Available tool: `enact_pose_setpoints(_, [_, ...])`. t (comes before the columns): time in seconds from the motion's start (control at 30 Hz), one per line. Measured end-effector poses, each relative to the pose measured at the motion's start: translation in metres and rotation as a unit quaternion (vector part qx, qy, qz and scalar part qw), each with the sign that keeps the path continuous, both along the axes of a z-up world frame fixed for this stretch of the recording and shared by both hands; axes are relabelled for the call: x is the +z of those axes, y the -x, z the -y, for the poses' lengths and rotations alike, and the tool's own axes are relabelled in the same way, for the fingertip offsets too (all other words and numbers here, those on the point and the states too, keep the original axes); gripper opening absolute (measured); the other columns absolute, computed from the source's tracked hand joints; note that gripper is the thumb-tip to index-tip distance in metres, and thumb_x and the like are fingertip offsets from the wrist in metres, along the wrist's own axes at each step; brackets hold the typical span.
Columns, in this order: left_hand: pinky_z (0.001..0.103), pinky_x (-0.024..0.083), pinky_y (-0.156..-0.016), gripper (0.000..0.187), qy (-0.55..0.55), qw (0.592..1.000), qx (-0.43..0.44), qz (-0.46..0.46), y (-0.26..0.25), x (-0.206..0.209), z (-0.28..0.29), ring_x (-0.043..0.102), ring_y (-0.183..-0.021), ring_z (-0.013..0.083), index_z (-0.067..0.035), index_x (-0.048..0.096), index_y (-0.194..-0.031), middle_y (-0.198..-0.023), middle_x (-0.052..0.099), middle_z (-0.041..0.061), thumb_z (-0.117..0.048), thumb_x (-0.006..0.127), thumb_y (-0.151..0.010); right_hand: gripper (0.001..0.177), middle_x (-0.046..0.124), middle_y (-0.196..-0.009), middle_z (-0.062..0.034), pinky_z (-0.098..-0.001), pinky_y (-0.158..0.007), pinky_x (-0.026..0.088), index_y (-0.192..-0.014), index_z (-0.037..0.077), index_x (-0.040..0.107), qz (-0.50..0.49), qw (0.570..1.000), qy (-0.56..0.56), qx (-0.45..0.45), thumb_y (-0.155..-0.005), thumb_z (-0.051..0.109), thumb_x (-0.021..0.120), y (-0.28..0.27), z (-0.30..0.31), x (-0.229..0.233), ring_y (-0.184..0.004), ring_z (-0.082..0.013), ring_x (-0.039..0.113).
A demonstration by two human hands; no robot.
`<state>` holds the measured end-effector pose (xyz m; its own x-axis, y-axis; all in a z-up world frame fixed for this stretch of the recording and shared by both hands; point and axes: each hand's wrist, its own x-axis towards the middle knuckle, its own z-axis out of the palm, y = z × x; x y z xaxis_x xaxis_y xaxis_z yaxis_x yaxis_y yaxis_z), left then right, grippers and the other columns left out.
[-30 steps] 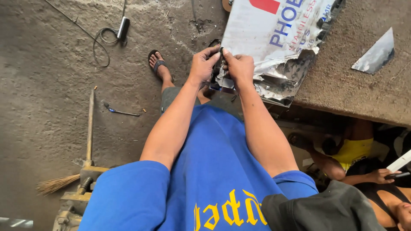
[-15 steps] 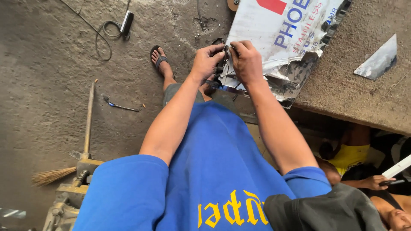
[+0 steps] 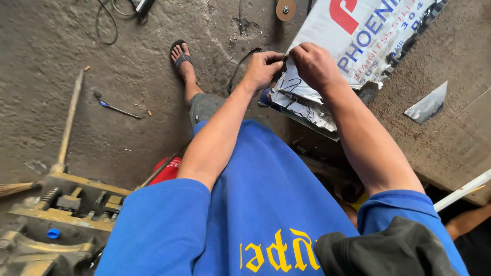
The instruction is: Peeling off the protective plastic film from a stainless steel sheet using hands and a small scraping tool.
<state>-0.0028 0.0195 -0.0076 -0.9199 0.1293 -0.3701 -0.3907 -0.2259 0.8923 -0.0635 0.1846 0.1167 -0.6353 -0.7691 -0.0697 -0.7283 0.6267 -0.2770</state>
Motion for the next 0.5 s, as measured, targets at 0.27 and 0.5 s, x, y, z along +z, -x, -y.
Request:
enact_pose_setpoints(0.27, [0.028, 0.06, -0.089, 0.023, -0.019, 0.999, 0.005, 0.041, 0.002, 0.014, 0.002, 0.074, -0.094, 0.0132, -0.008, 0.081, -0.106, -0.102, 0.082, 0.006, -0.003, 0.072, -0.085, 0.006, 0.069, -0.089, -0.0154, -0.0393, -0.058, 0.055, -0.098, -0.002, 0.071, 0.065, 0.995, 0.069, -0.037, -0.104, -0.003, 0.069, 0.004, 0.001, 0.011, -0.069, -0.0286, 0.066])
enact_pose_setpoints(0.5, [0.03, 0.06, -0.094, 0.022, -0.029, 0.999, -0.008, 0.045, 0.003, 0.017, 0.004, 0.074, -0.098, 0.014, -0.009, 0.08, -0.108, -0.105, 0.081, 0.006, -0.002, 0.072, -0.088, 0.012, 0.066, -0.088, -0.0116, -0.0379, -0.057, 0.05, -0.094, 0.002, 0.069, 0.107, 0.986, 0.099, -0.082, -0.104, 0.002, 0.077, 0.007, -0.007, -0.004, -0.068, -0.0257, 0.063])
